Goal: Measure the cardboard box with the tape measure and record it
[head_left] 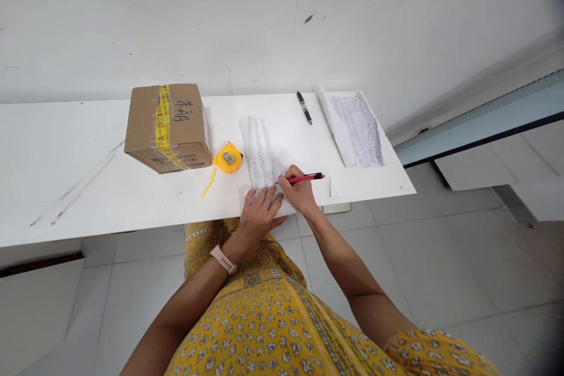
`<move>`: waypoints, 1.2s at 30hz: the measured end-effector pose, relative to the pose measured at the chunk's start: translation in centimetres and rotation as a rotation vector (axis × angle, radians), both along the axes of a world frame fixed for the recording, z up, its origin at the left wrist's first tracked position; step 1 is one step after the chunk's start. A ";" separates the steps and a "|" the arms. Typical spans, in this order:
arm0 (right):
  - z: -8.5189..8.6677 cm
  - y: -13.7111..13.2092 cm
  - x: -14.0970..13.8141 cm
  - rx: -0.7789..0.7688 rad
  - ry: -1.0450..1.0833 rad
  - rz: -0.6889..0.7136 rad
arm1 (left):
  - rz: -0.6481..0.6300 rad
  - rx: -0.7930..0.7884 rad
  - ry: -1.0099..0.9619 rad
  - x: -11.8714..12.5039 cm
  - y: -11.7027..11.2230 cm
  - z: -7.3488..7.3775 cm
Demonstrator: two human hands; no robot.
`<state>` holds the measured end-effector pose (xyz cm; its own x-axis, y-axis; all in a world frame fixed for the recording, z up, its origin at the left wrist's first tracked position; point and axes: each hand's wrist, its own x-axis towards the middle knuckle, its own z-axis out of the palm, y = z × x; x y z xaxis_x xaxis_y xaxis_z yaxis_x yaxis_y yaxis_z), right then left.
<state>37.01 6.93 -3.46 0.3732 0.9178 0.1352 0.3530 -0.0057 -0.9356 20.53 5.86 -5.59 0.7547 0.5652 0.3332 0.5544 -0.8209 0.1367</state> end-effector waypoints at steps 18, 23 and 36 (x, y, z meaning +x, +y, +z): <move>0.2 0.0 0.0 -0.001 0.001 -0.020 | 0.001 -0.013 0.015 0.1 0.0 0.1; 0.1 0.0 0.0 0.011 -0.022 -0.017 | 0.000 0.014 0.012 0.1 0.0 0.0; 0.2 0.0 0.1 0.018 0.025 -0.017 | 0.001 0.027 -0.006 0.1 0.0 -0.1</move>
